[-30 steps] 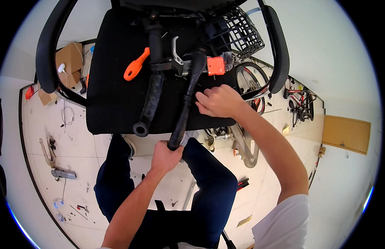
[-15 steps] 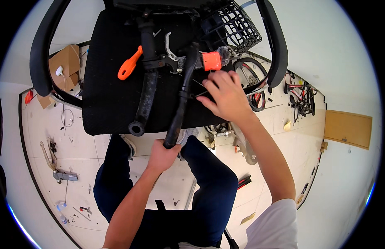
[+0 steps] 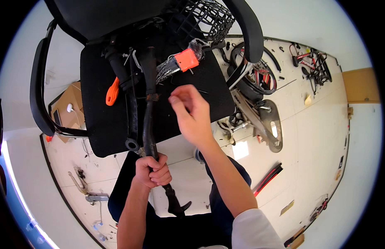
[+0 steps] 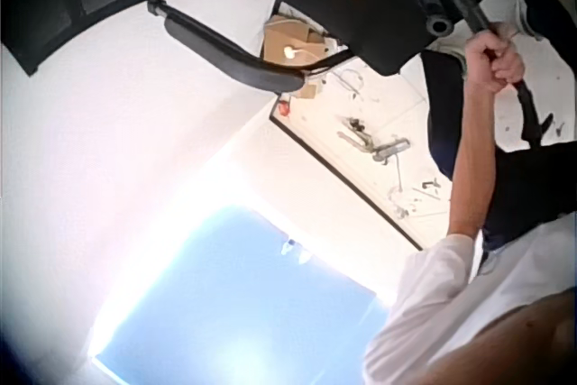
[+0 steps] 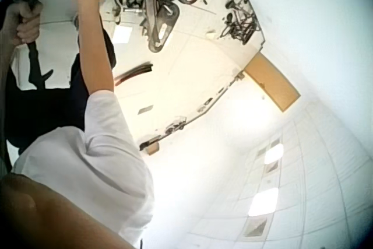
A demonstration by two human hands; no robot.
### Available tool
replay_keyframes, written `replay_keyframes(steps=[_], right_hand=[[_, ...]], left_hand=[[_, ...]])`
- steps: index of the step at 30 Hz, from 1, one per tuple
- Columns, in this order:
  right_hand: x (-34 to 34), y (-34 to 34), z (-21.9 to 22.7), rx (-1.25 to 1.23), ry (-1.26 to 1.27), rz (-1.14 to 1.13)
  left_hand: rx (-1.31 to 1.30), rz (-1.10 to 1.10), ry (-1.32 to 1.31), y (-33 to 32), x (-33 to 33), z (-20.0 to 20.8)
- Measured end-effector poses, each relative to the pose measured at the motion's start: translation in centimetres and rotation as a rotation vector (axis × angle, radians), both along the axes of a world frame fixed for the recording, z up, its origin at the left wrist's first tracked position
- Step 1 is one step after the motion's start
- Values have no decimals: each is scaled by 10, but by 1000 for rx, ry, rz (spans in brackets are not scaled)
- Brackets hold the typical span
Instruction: The person assembles bicycle handlebar components on a chair. They attach a grip, tighten it with an Allen key, and then install a shifter onto the handlebar, securing it with the same tool.
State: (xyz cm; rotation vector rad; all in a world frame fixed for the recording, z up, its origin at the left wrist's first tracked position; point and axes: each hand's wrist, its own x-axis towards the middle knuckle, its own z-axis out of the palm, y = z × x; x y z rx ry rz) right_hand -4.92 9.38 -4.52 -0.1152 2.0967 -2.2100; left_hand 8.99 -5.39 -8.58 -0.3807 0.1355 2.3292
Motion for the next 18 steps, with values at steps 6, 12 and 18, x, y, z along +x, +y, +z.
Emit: replay_keyframes(steps=[6, 12, 18], right_hand=[[18, -10, -19, -34, -362, 190], [35, -32, -12, -290, -733, 321], [24, -37, -19, -214, -630, 251]], left_hand=[[205, 41, 50, 21, -5, -16], [131, 29, 36, 27, -8, -6], [-1177, -63, 101, 21, -6, 25]])
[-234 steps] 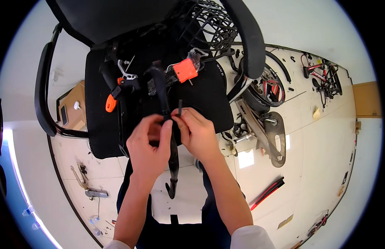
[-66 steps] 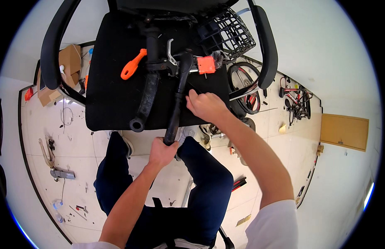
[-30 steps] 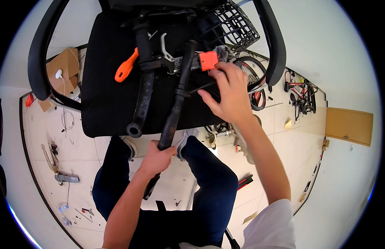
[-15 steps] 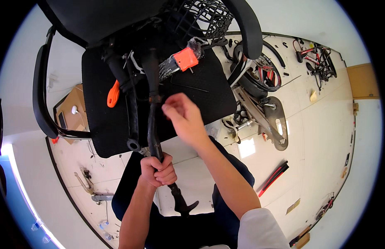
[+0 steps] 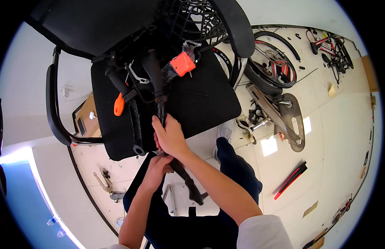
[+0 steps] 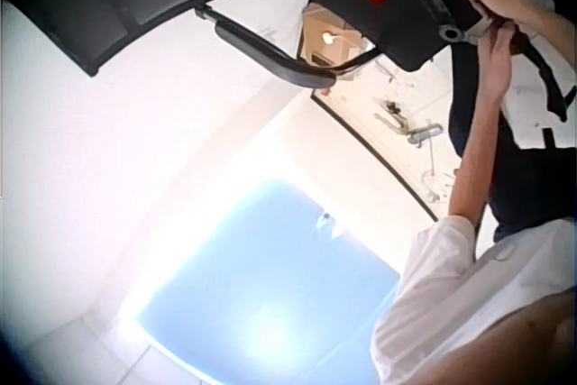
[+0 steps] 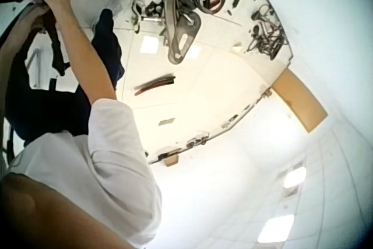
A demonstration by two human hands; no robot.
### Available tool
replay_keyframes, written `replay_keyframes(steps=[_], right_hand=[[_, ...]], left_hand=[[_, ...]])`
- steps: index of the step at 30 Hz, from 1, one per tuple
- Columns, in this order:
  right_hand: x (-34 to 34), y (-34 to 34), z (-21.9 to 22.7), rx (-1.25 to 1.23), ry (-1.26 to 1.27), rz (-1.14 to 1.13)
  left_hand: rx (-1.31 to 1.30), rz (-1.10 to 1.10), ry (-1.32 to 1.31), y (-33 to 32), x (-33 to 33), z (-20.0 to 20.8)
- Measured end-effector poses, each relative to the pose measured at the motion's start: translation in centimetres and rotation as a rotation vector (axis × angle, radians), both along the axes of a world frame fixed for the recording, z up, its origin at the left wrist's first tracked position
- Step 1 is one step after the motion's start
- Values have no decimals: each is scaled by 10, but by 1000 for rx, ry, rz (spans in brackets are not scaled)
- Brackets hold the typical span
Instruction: The person assembles bicycle handlebar components on a chair. They attach a grip, tighten it with an Allen key, and then install a shifter onto the handlebar, securing it with the same tool.
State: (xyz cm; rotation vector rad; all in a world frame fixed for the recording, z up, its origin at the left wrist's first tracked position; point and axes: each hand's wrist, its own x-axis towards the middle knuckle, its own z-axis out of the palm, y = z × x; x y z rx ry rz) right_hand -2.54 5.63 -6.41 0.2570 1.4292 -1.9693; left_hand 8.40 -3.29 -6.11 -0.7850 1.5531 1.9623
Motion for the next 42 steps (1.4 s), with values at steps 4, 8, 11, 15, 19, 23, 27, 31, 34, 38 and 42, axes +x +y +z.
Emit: replay_keyframes(steps=[4, 8, 11, 15, 19, 23, 27, 31, 34, 38, 42], right_hand=[[-3, 1, -5, 26, 34, 4], [-2, 2, -6, 27, 20, -3], [-4, 2, -7, 29, 26, 10], [-6, 2, -6, 60, 8, 47], [-8, 5, -4, 14, -21, 34], [-10, 15, 3, 57, -6, 73], [-8, 17, 9, 97, 83, 118], [-5, 19, 22, 58, 52, 216], [-5, 21, 23, 43, 14, 226], [-5, 22, 25, 0, 10, 237], [-7, 24, 24, -35, 22, 244]], left_hand=[[-1033, -164, 634, -26, -19, 70], [-1588, -394, 1271, -57, -101, 116], [-1723, -834, 1413, -56, -152, 132], [-1904, -1208, 1606, -61, -201, 119], [-1720, -1325, 1632, -66, -227, 98], [-1678, -1192, 1627, -74, -226, 89], [-1627, -1126, 1476, -92, -214, 88], [-1563, -1100, 1391, -99, -204, 89], [-1534, -1085, 1377, -96, -202, 95], [-1522, -1169, 1283, -98, -200, 103], [-1450, -1274, 1355, -107, -205, 127]])
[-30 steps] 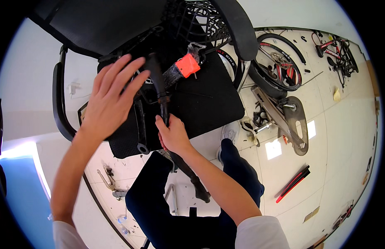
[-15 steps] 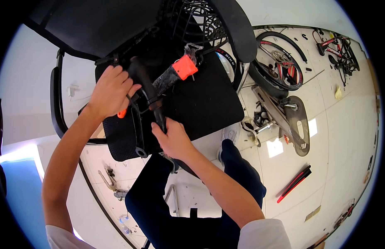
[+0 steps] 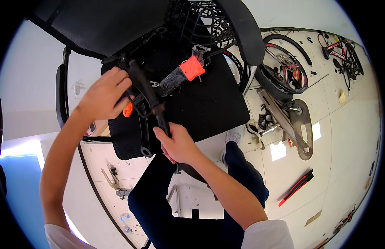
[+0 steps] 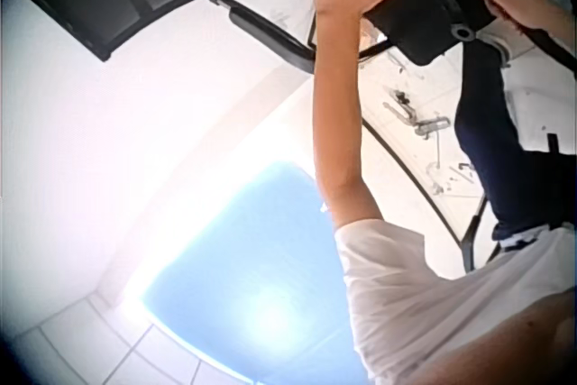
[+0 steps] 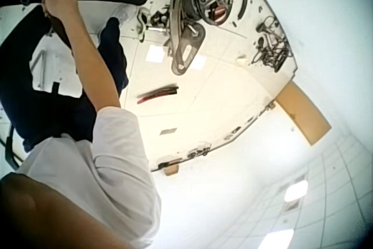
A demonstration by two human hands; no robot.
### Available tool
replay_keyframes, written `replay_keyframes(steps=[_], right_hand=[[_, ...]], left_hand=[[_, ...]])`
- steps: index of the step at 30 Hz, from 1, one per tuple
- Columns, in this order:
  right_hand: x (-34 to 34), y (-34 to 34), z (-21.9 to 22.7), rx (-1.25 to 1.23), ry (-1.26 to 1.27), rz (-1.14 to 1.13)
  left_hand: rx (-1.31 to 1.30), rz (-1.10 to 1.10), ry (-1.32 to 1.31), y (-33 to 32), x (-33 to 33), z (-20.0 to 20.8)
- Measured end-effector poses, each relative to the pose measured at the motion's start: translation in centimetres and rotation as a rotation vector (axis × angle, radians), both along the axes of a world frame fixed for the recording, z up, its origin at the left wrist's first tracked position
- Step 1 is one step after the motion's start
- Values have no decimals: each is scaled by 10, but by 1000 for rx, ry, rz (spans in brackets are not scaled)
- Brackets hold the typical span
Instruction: The person assembles bicycle handlebar components on a chair. They attach a grip, tighten it with an Allen key, and then install a shifter onto the handlebar, securing it with the same tool.
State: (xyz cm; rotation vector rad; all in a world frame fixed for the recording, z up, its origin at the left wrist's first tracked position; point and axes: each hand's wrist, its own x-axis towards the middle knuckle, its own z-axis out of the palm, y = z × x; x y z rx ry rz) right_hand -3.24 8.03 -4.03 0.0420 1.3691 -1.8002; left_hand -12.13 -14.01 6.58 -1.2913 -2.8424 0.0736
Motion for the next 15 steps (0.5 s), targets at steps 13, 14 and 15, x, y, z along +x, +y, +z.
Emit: replay_keyframes(steps=[13, 14, 15], right_hand=[[1, 11, 4, -75, -38, 43], [-1, 12, 6, -84, -8, 14], [-3, 13, 8, -96, 19, -12]], left_hand=[[175, 146, -82, -17, 27, -38], [273, 231, -122, -14, 42, -53], [368, 318, -163, -6, 57, -60]])
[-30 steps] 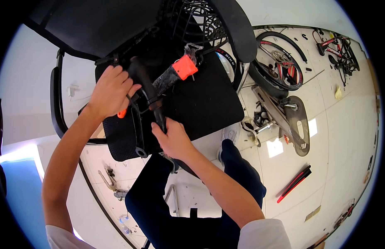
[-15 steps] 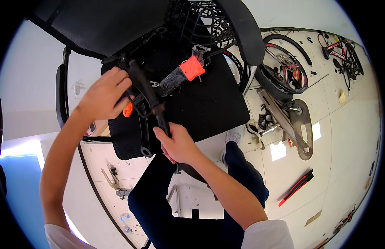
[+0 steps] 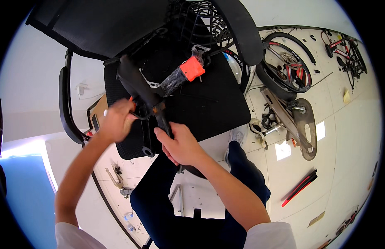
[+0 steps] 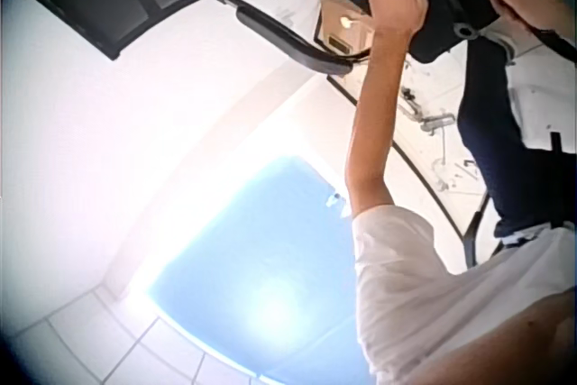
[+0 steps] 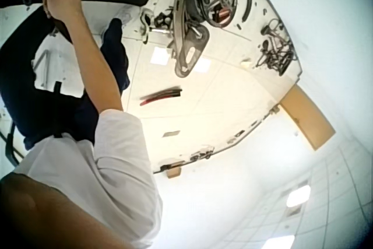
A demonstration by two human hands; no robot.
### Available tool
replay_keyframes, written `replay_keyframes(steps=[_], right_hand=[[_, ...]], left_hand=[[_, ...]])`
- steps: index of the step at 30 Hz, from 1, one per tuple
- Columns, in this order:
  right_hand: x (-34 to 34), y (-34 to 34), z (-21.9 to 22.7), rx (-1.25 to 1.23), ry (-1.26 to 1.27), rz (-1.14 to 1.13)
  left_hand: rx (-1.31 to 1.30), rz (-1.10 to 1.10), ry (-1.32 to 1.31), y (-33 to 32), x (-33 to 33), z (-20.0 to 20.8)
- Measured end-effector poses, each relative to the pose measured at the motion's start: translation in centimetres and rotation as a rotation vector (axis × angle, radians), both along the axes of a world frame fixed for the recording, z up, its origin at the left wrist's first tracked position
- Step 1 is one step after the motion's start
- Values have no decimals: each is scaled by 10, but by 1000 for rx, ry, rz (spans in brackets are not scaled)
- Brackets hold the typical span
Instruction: The person assembles bicycle handlebar components on a chair. They attach a grip, tighten it with an Allen key, and then install a shifter onto the handlebar, securing it with the same tool.
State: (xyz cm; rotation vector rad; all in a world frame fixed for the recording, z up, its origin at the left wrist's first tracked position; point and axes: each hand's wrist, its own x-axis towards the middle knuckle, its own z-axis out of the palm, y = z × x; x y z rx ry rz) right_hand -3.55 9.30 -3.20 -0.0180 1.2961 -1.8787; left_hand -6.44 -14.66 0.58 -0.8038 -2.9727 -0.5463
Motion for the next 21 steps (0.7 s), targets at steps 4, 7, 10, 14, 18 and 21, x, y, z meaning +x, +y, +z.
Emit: replay_keyframes(steps=[4, 7, 10, 14, 18, 21], right_hand=[[-9, -5, 1, 37, 77, -161], [-11, -3, -13, 118, 176, -197], [-6, -8, -14, 176, 289, -285], [-5, -13, -23, 346, 441, -335], [-5, -14, -32, 439, 512, -253], [-5, -17, -31, 431, 463, -224]], left_hand=[[579, 466, -583, 65, 51, -18], [870, 575, -939, 92, 56, -3], [972, 749, -1159, 106, 59, 20], [1259, 955, -1519, 117, 54, 57], [1276, 1063, -1638, 110, 44, 86], [1132, 957, -1566, 95, 36, 104]])
